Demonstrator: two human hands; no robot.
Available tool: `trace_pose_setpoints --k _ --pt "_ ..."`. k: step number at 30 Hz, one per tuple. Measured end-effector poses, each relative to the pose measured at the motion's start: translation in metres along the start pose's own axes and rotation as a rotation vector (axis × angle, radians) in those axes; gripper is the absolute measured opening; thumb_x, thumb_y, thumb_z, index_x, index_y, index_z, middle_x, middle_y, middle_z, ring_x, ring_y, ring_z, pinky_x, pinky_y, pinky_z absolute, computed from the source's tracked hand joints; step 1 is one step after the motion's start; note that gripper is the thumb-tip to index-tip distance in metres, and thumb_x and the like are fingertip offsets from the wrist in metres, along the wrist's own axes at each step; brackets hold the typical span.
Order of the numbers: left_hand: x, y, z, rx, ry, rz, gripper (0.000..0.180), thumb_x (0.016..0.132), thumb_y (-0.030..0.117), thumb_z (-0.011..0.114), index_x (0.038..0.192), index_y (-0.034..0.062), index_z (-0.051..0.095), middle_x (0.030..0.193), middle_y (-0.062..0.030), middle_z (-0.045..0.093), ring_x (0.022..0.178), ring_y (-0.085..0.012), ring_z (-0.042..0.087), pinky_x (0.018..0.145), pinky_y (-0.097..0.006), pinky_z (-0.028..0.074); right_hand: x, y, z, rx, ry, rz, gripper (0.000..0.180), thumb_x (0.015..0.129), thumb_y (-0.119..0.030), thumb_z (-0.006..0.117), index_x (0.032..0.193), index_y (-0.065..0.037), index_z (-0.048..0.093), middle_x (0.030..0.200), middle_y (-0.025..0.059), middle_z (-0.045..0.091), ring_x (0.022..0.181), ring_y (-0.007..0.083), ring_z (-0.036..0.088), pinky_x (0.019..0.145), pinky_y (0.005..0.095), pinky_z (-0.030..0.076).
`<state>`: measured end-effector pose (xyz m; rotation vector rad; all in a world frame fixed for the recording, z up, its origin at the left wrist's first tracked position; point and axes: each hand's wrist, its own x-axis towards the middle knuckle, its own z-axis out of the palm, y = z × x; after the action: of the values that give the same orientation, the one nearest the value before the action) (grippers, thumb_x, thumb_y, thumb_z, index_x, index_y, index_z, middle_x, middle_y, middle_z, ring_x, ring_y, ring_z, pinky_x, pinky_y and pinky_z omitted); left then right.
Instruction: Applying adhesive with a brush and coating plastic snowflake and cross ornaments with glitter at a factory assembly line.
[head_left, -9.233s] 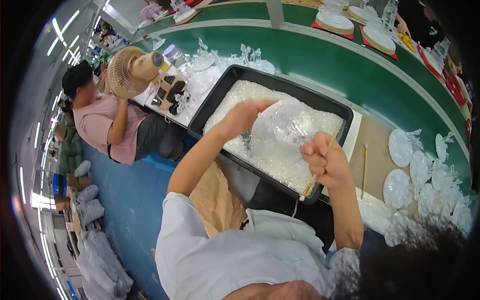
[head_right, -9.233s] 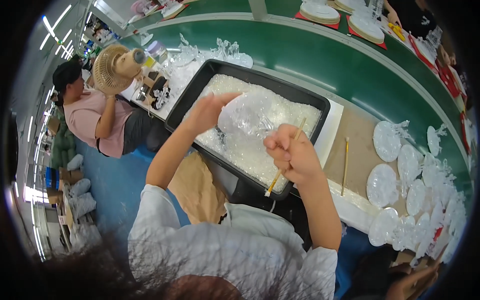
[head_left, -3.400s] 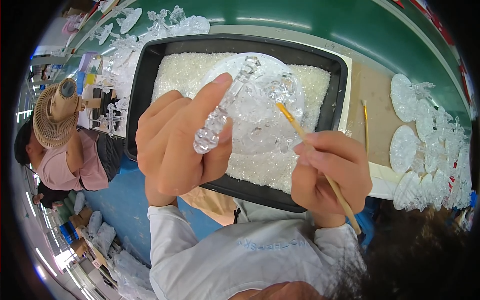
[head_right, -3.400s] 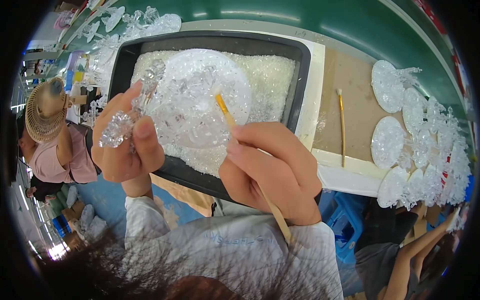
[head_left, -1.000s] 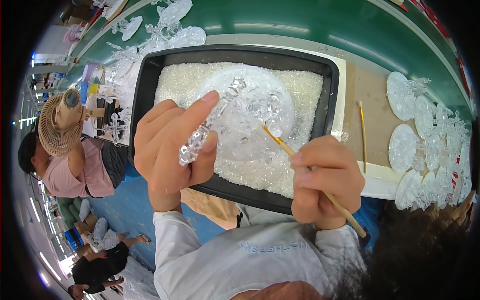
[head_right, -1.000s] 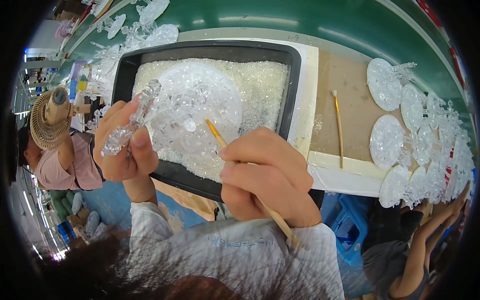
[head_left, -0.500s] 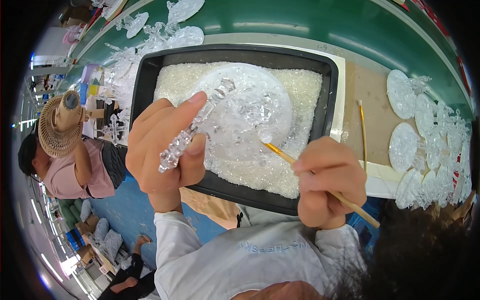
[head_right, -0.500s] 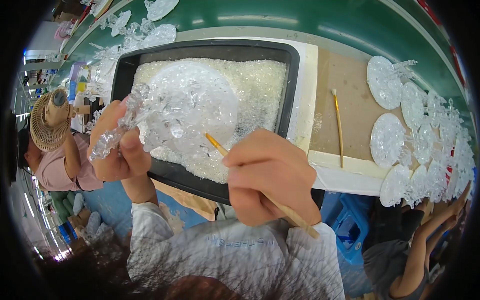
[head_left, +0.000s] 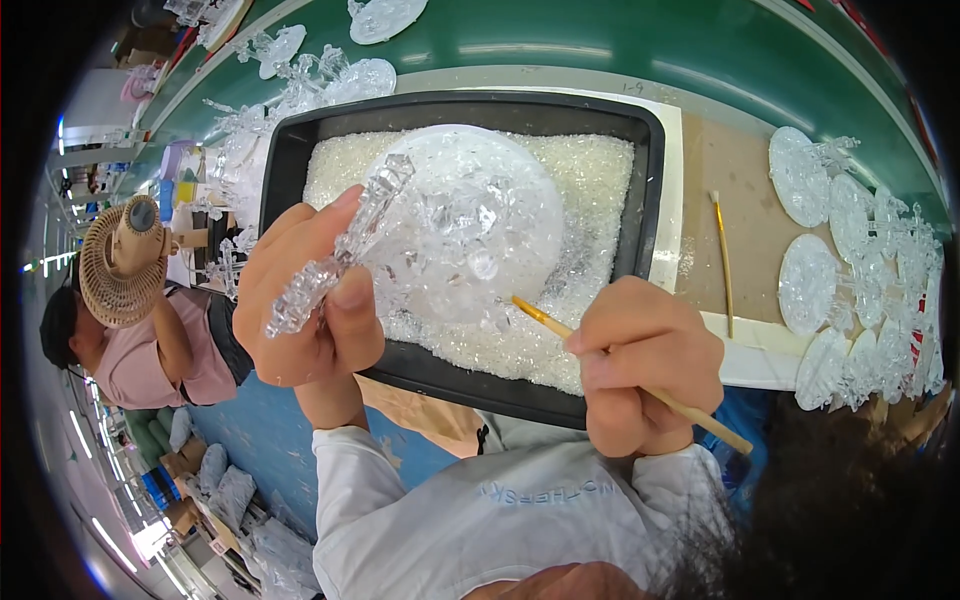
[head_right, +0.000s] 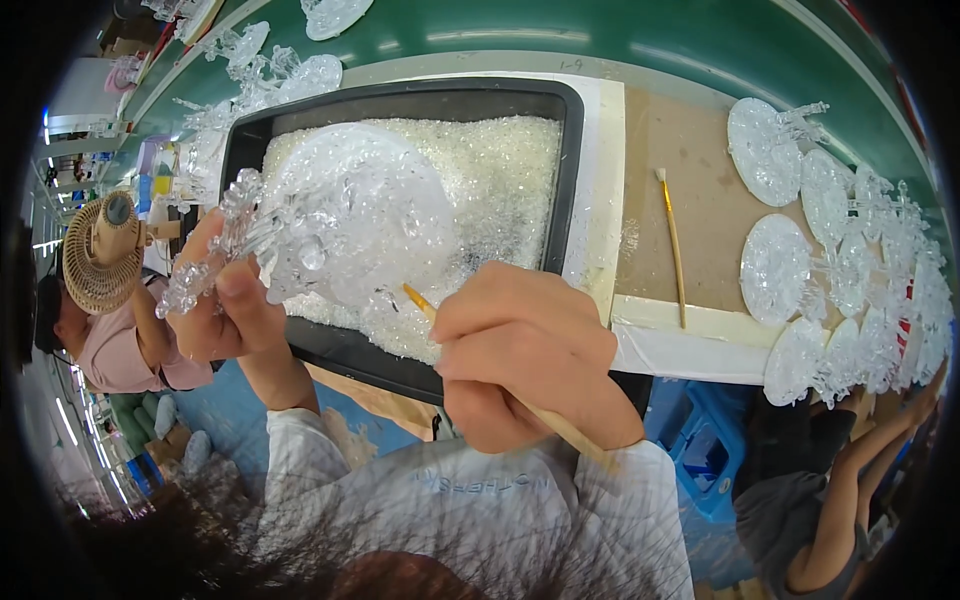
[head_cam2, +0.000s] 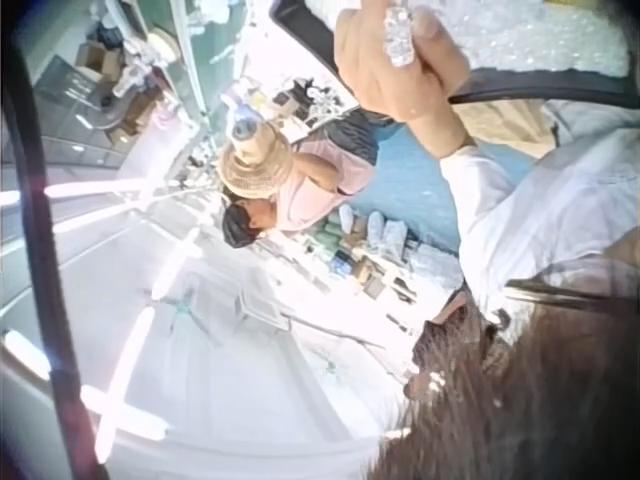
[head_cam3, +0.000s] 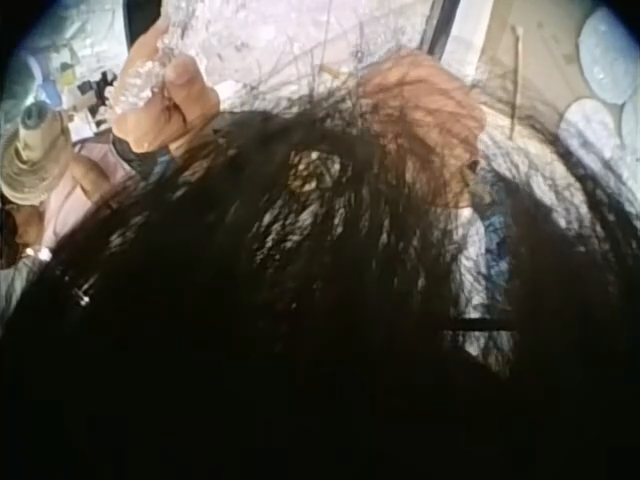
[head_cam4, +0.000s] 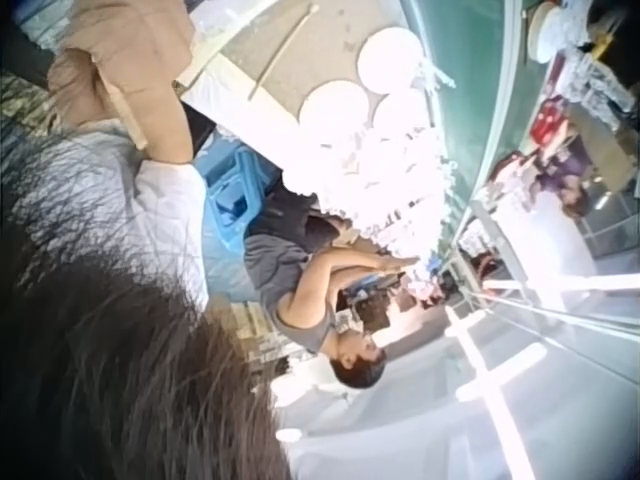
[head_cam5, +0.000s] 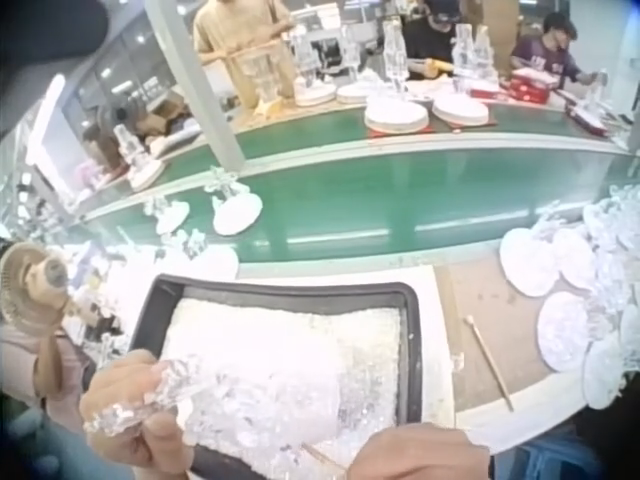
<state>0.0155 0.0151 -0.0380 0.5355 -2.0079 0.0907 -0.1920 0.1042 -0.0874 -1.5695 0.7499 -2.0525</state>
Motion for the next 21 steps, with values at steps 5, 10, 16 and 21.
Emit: trace_pose_setpoints --k 5,10,16,21 --pt "-0.0012 0.0004 -0.0029 0.018 -0.055 -0.029 0.026 0.093 0.011 0.062 0.082 -0.0117 0.056 0.087 -0.0300 0.069 0.052 -0.0275 0.057 0.048 -0.034 0.049 0.0016 -0.0019 -0.0037 -0.055 0.023 -0.039 0.008 0.079 -0.001 0.056 0.087 -0.003 0.058 0.080 0.0170 0.063 0.055 0.0199 0.053 0.050 0.0322 0.042" --pt "-0.0003 0.0025 -0.0043 0.047 -0.062 -0.056 0.026 0.093 0.011 0.062 0.081 -0.0113 0.057 0.087 -0.0286 0.069 0.053 -0.0279 0.058 0.049 -0.033 0.049 0.0009 -0.0051 -0.0067 -0.165 -0.050 0.021 0.008 0.081 -0.001 0.057 0.089 -0.004 0.057 0.082 0.0161 0.063 0.060 0.0207 0.055 0.052 0.0323 0.044" --pt "0.0013 0.0018 -0.0036 0.050 -0.060 -0.051 0.028 0.093 0.012 0.061 0.080 -0.0119 0.056 0.087 -0.0285 0.069 0.053 -0.0271 0.057 0.048 -0.033 0.048 -0.0007 -0.0024 -0.0031 -0.146 0.058 -0.004 0.008 0.082 -0.002 0.056 0.089 -0.006 0.055 0.085 0.0155 0.062 0.059 0.0200 0.054 0.053 0.0312 0.044" --pt "0.0001 -0.0016 -0.0043 0.014 -0.027 -0.016 0.032 0.094 0.012 0.060 0.076 -0.0141 0.055 0.085 -0.0300 0.069 0.049 -0.0242 0.052 0.045 -0.031 0.044 -0.0013 -0.0016 -0.0042 -0.142 0.081 -0.003 0.005 0.085 -0.004 0.056 0.089 -0.006 0.053 0.084 0.0143 0.060 0.059 0.0185 0.051 0.053 0.0299 0.043"
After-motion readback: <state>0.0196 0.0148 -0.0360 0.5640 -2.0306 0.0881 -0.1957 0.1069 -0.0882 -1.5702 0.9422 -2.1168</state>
